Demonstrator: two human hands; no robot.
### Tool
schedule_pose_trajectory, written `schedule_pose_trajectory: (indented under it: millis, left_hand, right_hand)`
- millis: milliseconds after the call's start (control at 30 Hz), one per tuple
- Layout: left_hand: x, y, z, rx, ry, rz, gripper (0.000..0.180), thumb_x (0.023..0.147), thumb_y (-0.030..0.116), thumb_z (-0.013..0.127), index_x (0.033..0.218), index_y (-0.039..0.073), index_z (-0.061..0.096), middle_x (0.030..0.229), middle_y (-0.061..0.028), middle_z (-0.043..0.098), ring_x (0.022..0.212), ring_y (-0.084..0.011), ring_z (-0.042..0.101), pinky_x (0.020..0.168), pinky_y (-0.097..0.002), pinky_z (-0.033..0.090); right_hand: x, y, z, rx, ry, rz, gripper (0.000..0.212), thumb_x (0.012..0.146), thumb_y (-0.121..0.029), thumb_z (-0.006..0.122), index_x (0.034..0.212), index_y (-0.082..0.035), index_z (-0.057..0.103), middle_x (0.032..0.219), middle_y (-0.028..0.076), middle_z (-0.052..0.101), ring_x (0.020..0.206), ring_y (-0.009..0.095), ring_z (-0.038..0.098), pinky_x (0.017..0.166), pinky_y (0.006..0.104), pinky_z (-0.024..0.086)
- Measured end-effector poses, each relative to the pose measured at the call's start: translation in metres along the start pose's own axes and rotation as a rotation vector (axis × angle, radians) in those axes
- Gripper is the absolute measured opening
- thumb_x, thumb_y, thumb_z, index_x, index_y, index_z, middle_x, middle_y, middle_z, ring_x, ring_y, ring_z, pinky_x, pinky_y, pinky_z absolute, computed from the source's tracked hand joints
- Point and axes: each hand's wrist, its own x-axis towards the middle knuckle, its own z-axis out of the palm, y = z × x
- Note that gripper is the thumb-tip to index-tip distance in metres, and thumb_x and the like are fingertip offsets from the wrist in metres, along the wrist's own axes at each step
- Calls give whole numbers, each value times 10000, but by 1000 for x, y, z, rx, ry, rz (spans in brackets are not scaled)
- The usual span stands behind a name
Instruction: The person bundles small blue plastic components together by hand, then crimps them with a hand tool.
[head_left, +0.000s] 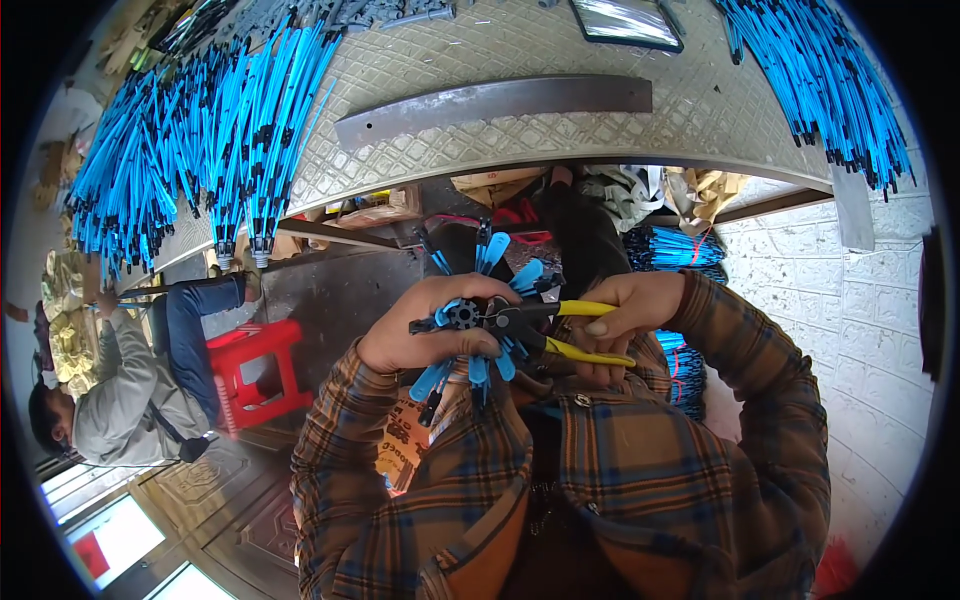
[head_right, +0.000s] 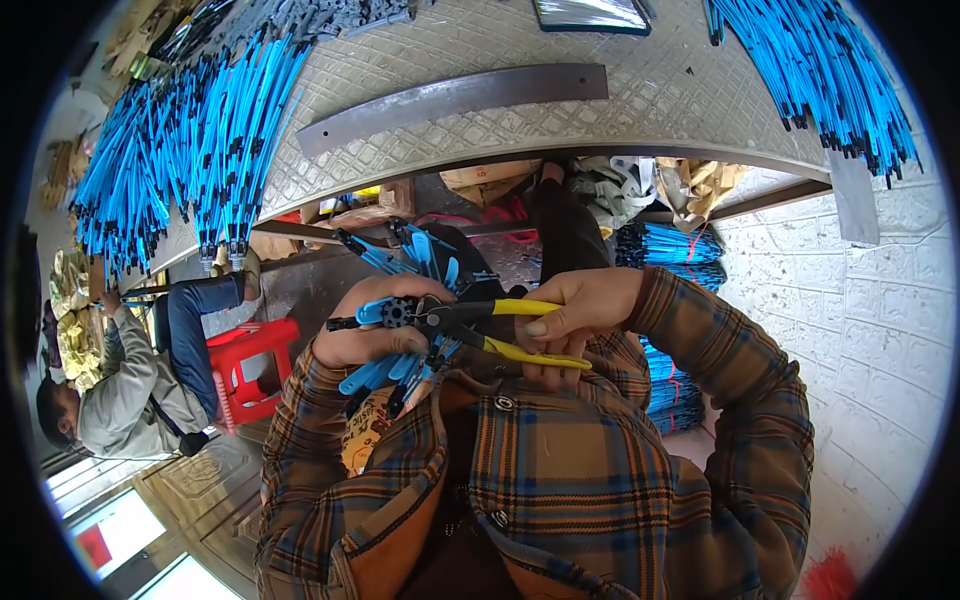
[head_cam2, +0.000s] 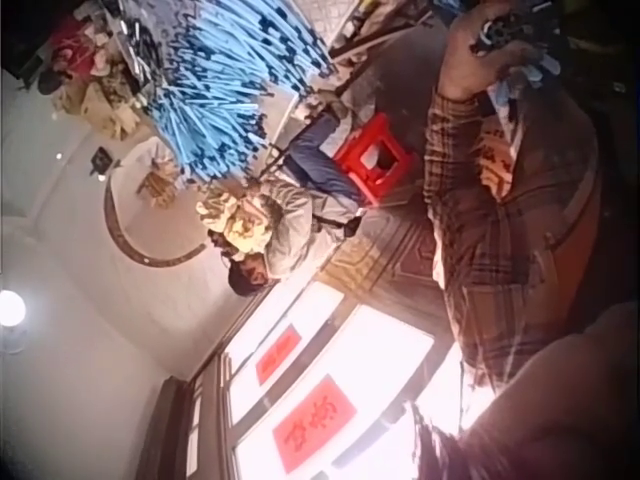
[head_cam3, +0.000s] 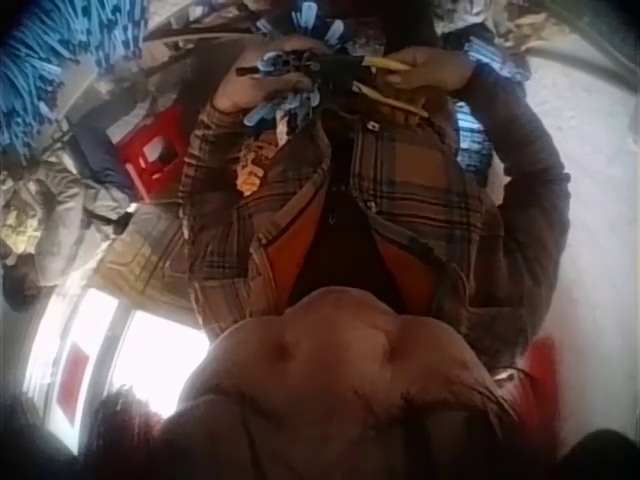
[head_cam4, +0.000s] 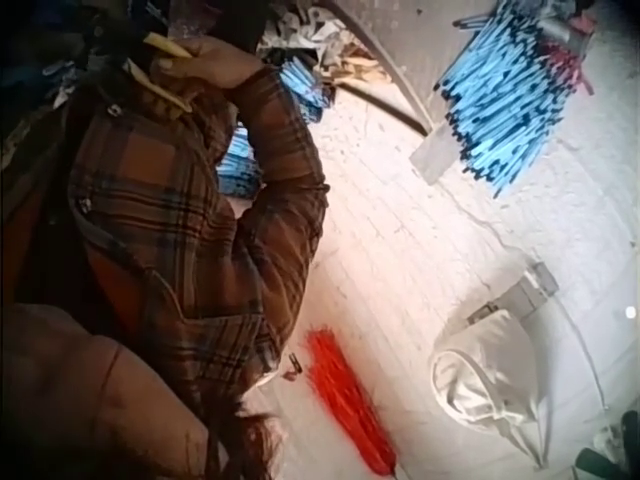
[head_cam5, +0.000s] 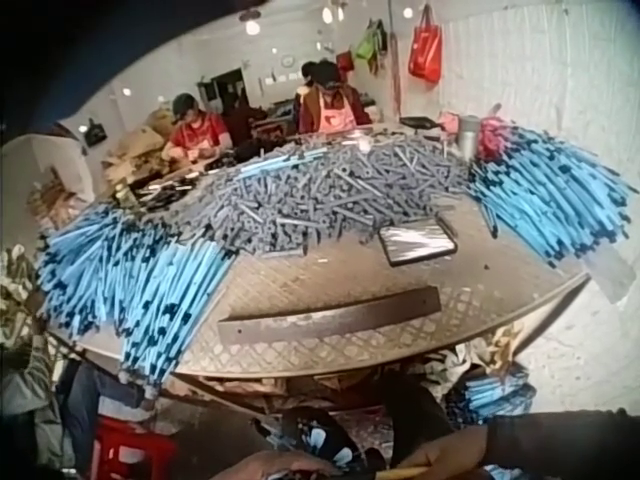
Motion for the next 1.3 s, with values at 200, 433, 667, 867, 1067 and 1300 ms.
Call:
schedule_pose_trajectory:
  millis: [200, 433, 667, 867, 1067, 1300]
  left_hand:
    - [2, -2, -4, 57, -3, 35, 468, 661, 188, 749, 1050, -15, 588, 931, -115, 624, 870, -215, 594, 780, -322, 443]
    - [0, -1, -16, 91, -120, 127, 432, 670, 129, 746, 1055, 12, 590, 956, -113, 620, 889, -195, 592, 788, -313, 446]
    - [-3, 0, -12, 108, -77, 68, 382, 693, 72, 732, 1039, 19, 578, 941, -91, 620, 850, -164, 599, 748, -292, 454]
    - [-4, -9, 0, 155, 94, 14, 339, 707, 62, 726, 1005, 28, 569, 901, -70, 615, 783, -146, 598, 700, -278, 459]
    - [10, 6, 10, 198, 55, -15, 354, 680, 59, 713, 1008, 11, 590, 879, -67, 606, 821, -174, 581, 739, -298, 456]
    - [18, -3, 7, 111, 175, 14, 400, 719, 58, 696, 1097, 29, 572, 868, -40, 595, 802, -160, 565, 747, -311, 457]
  right_hand:
    - [11, 13, -3, -3, 33, -18, 311, 923, -265, 480, 983, 39, 512, 924, 150, 611, 803, 196, 627, 647, 287, 530]
    - [23, 45, 21, -77, 72, -157, 419, 913, -431, 465, 1071, -47, 515, 829, 51, 581, 642, 101, 561, 534, 225, 473]
    - [3, 5, 42, -356, 304, -127, 387, 918, -384, 465, 1069, -33, 527, 766, 11, 551, 671, 69, 528, 576, 239, 443]
    - [-17, -41, 42, -483, 348, 116, 321, 917, -328, 482, 1029, -31, 529, 765, 47, 583, 656, 120, 556, 582, 293, 449]
    - [-26, -37, 45, -1031, 502, -61, 330, 872, -331, 539, 1003, -29, 517, 788, 141, 584, 690, 306, 593, 616, 369, 471]
    - [-46, -32, 38, -1376, 801, -125, 300, 805, -287, 607, 957, -35, 550, 838, 166, 586, 790, 338, 584, 661, 371, 464]
